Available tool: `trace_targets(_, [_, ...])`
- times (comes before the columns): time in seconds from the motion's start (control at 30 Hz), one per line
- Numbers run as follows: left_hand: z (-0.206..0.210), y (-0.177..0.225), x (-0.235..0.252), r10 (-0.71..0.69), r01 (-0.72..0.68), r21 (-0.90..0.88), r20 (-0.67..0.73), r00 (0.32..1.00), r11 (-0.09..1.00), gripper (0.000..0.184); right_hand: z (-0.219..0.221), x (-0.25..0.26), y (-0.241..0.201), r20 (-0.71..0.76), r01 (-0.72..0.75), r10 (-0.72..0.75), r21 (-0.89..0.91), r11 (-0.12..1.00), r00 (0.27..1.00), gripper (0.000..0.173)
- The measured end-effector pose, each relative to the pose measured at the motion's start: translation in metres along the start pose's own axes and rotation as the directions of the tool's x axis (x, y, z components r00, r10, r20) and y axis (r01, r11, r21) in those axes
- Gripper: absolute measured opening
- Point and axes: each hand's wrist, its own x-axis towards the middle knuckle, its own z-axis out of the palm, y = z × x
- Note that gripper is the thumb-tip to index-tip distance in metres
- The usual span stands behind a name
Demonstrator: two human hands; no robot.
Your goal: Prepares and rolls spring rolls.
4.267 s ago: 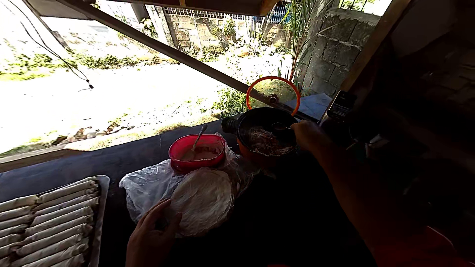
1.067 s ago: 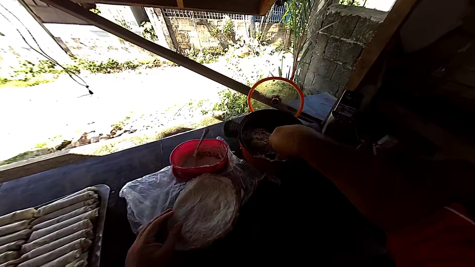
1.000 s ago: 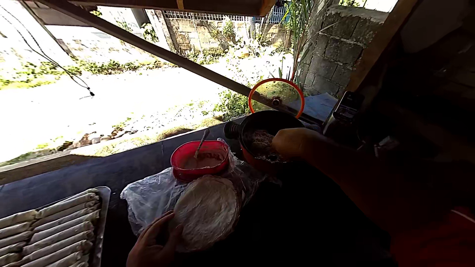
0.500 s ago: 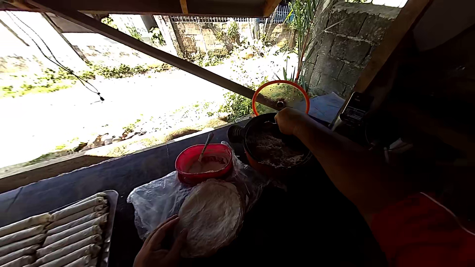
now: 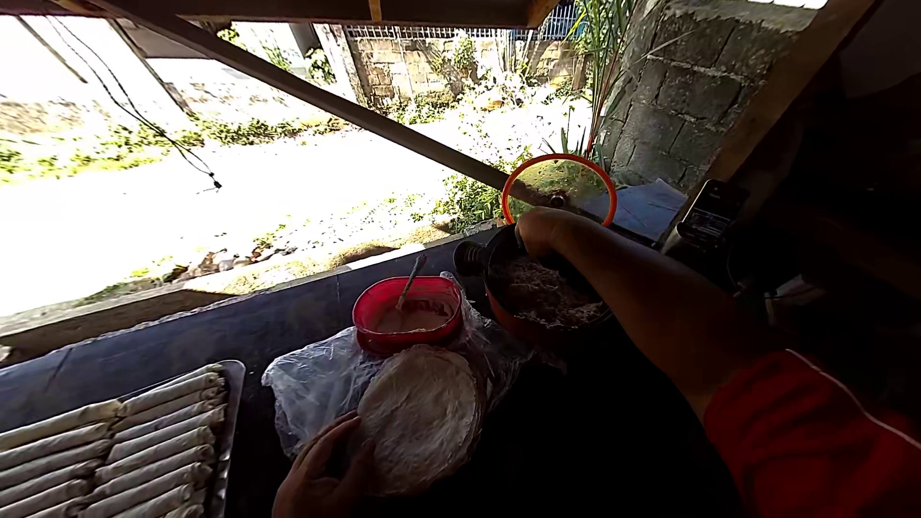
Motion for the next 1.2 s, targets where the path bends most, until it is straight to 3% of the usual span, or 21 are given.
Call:
trace_targets(0.4, [0.0,-0.001,0.001,0.014,-0.014,0.0,0.01,1.0,1.0,0.038,0.001,-0.025,-0.029,-0.011,0.078,-0.079,-0.012,0.997,0.997,0.013])
trace_targets(0.57, [0.0,-0.001,0.0,0.004,-0.004,0.006,0.013,1.0,1.0,0.038,0.012,-0.049,-0.037,-0.114,0.121,-0.122,-0.011,0.993,0.986,0.008])
trace_targets(0.7, [-0.001,-0.001,0.0,-0.001,0.001,-0.002,0.01,1.0,1.0,0.038,0.011,-0.078,-0.034,-0.092,0.145,-0.145,-0.011,0.989,0.985,0.016])
trace_targets(0.9, [0.0,0.0,0.0,0.0,0.0,-0.034,0.005,1.0,0.999,0.038,0.047,-0.105,-0.003,-0.213,0.199,-0.184,0.049,0.979,0.96,0.027])
trace_targets(1.2, [0.0,0.001,-0.001,0.028,-0.028,-0.012,0.011,1.0,1.0,0.038,0.1,-0.144,0.023,-0.199,0.108,-0.07,0.188,0.976,0.978,0.04])
